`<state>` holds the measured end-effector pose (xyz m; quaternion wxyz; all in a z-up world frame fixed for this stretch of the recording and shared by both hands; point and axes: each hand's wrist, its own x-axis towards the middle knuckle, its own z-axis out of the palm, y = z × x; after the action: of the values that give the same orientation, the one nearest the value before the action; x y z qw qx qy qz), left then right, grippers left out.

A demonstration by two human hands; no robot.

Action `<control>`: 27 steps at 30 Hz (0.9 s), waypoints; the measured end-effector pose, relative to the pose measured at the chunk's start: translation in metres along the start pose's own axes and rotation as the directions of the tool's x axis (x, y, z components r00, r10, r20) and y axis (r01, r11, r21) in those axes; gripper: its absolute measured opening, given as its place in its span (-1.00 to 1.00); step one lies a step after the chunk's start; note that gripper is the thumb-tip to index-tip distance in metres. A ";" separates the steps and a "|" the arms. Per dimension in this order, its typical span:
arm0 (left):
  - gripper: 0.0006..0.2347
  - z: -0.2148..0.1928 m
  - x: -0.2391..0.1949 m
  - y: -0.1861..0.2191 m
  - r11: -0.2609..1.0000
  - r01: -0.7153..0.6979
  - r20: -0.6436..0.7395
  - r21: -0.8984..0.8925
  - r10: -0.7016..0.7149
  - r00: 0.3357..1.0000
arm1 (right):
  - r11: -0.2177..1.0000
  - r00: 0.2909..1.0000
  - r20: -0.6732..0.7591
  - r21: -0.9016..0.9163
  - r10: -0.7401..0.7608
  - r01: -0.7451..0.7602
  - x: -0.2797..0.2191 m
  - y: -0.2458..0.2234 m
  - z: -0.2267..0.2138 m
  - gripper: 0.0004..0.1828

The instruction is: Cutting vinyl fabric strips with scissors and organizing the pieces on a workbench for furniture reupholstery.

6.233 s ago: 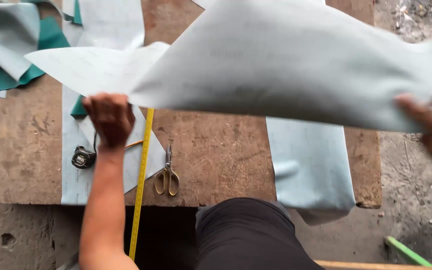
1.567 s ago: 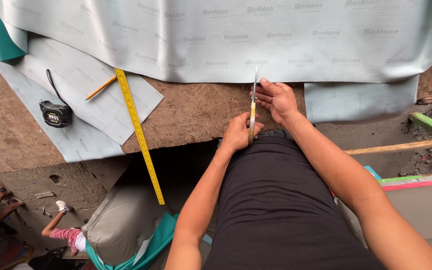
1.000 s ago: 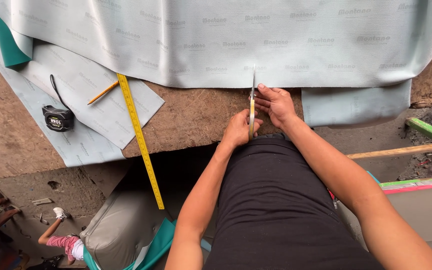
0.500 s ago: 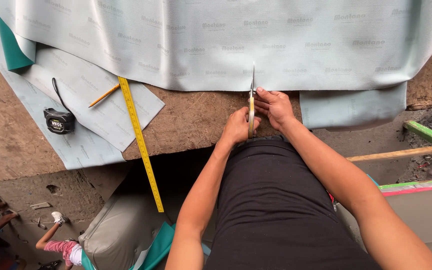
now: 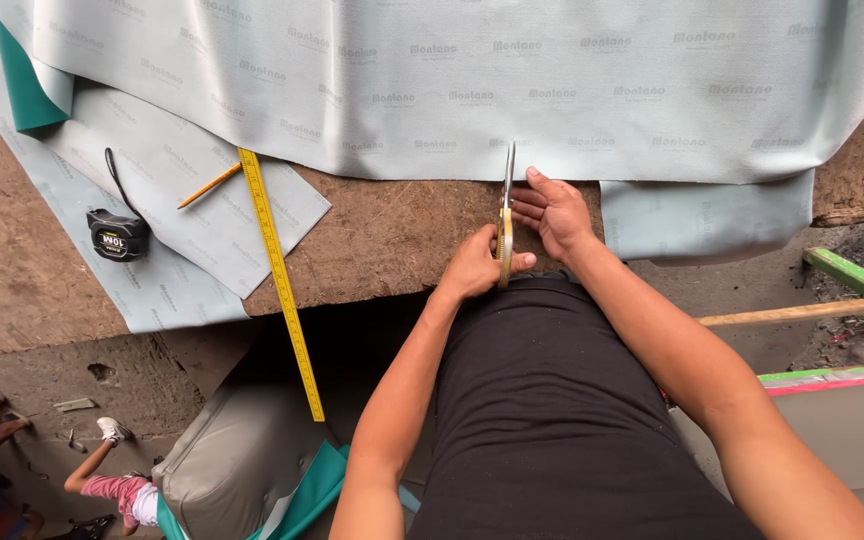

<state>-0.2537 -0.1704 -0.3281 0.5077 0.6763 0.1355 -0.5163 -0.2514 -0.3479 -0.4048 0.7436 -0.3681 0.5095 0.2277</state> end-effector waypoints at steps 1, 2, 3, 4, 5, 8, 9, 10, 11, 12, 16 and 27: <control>-0.42 0.001 0.000 0.000 1.000 -0.002 -0.002 -0.001 0.002 1.000 | 1.000 1.000 0.002 -0.002 -0.002 0.002 0.000 -0.001 -0.001 -0.58; -0.40 0.002 0.000 -0.001 1.000 -0.009 0.001 0.011 0.009 1.000 | 1.000 1.000 -0.007 -0.012 -0.014 0.014 0.001 -0.001 -0.001 -0.59; -0.38 0.005 0.000 -0.002 1.000 -0.014 0.004 0.021 0.014 1.000 | 0.999 1.000 -0.018 -0.023 -0.025 0.025 0.000 -0.001 -0.003 -0.59; -0.38 0.007 0.006 -0.011 1.000 -0.015 0.004 0.018 0.015 1.000 | 0.999 1.000 -0.018 -0.027 -0.025 0.025 0.002 0.001 -0.005 -0.59; -0.42 0.008 0.012 -0.021 0.999 -0.012 -0.033 0.037 0.013 0.999 | 0.996 0.999 -0.028 -0.076 -0.041 0.038 0.005 0.003 -0.006 -0.60; -0.49 0.016 0.027 -0.039 0.997 -0.008 -0.100 0.076 0.015 0.995 | 0.986 0.996 -0.040 -0.149 -0.076 0.069 0.008 0.005 -0.007 -0.61; -0.52 0.019 0.031 -0.043 0.995 -0.004 -0.130 0.096 0.016 0.991 | 0.981 0.995 -0.042 -0.173 -0.093 0.084 0.008 0.006 -0.007 -0.63; -0.52 0.020 0.031 -0.041 0.995 -0.006 -0.129 0.096 0.019 0.991 | 0.981 0.994 -0.043 -0.173 -0.096 0.087 0.006 0.006 -0.006 -0.63; -0.58 0.022 0.030 -0.039 0.996 -0.001 -0.154 0.092 0.015 0.988 | 0.957 0.985 -0.057 -0.251 -0.162 0.143 0.005 0.006 -0.006 -0.64; -0.63 0.024 0.030 -0.037 0.996 0.004 -0.179 0.088 0.012 0.984 | 0.924 0.971 -0.066 -0.328 -0.229 0.196 0.003 0.006 -0.005 -0.63; -0.67 0.024 0.038 -0.039 0.996 -0.018 -0.221 0.090 0.038 0.975 | 0.895 0.949 -0.083 -0.366 -0.304 0.255 0.006 0.011 -0.009 -0.54; -0.76 0.020 0.032 -0.010 0.984 -0.109 -0.286 0.142 0.146 0.947 | 0.933 0.968 0.003 -0.265 -0.250 0.242 0.006 0.008 -0.009 -0.54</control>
<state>-0.2581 -0.1933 -0.3593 0.4709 0.7834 0.1332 -0.3832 -0.2604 -0.3499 -0.4150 0.7029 -0.5279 0.4361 0.1926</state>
